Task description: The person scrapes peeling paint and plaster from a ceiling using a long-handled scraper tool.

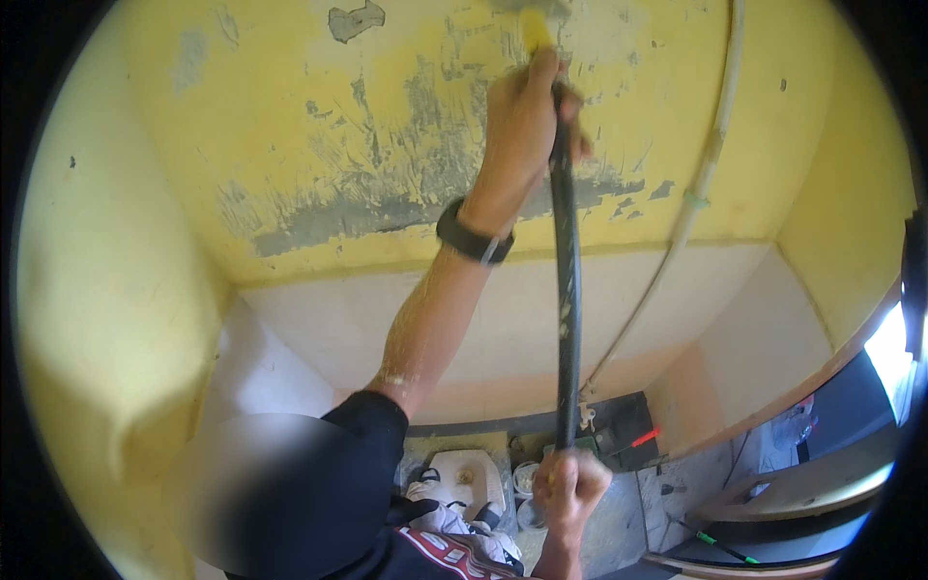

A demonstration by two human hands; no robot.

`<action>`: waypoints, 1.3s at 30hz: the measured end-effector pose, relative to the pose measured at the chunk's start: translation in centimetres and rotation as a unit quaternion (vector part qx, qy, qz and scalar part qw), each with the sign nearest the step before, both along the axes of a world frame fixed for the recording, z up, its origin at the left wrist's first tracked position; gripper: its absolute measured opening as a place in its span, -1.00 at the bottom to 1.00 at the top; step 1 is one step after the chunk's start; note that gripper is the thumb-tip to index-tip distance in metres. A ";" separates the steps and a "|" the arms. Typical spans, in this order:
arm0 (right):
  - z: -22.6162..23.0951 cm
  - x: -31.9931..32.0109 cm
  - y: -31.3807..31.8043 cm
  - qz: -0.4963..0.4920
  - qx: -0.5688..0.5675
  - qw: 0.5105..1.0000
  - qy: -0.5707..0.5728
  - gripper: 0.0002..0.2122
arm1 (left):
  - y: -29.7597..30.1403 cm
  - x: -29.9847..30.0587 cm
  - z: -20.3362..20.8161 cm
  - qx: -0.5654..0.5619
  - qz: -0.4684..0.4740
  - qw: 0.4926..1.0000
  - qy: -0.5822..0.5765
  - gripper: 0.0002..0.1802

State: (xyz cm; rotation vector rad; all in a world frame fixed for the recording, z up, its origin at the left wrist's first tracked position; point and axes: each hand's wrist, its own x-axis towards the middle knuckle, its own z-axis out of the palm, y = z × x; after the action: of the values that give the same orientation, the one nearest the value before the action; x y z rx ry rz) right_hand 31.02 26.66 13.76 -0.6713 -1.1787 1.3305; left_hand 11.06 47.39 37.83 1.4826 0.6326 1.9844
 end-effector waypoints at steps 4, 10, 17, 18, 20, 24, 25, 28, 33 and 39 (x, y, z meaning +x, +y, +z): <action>-0.3 0.7 -4.4 -0.028 -0.025 0.999 -0.014 -0.54 | -2.3 -0.5 -3.7 -0.054 -0.032 0.998 -0.008 -0.66; 1.3 2.2 -4.3 -0.032 0.001 0.999 -0.044 -0.54 | -1.8 -0.3 -3.5 -0.027 -0.039 0.998 -0.037 -0.68; -2.8 1.2 -2.6 -0.005 0.010 1.000 -0.002 -0.54 | -1.3 -0.5 -3.6 -0.042 -0.032 0.998 -0.017 -0.65; -2.7 1.1 -2.4 0.002 -0.003 1.000 0.005 -0.55 | -1.2 -0.6 -3.4 -0.042 -0.036 0.998 -0.014 -0.65; -3.1 1.9 -2.4 0.036 -0.065 0.996 0.045 -0.72 | -1.7 -0.6 -3.5 -0.034 -0.020 0.999 -0.024 -0.64; -2.4 0.3 -3.7 0.006 -0.023 1.000 -0.001 -0.59 | -2.1 -0.9 -4.7 -0.039 -0.021 0.998 -0.037 -0.63; -2.6 0.3 -3.4 -0.008 -0.008 1.000 -0.008 -0.58 | -2.0 -0.9 -4.4 -0.034 -0.022 0.999 -0.033 -0.63; -1.8 0.2 -1.8 -0.019 0.034 0.999 -0.022 -0.54 | -1.6 -0.9 -2.5 -0.009 -0.033 0.999 -0.025 -0.62; -0.4 -1.5 -1.4 0.002 0.010 1.000 -0.014 -0.49 | -1.2 -1.8 -0.5 0.004 0.005 1.000 -0.002 -0.60; -2.4 -1.4 -3.3 -0.016 0.044 0.998 -0.033 -0.48 | -2.1 -1.3 -2.4 -0.050 -0.010 0.999 -0.002 -0.60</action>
State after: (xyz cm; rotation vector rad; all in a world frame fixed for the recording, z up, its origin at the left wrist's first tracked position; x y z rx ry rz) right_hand 29.66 23.40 11.40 -0.6704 -1.2672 1.2303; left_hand 9.74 45.29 35.47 1.4196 0.7021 1.9103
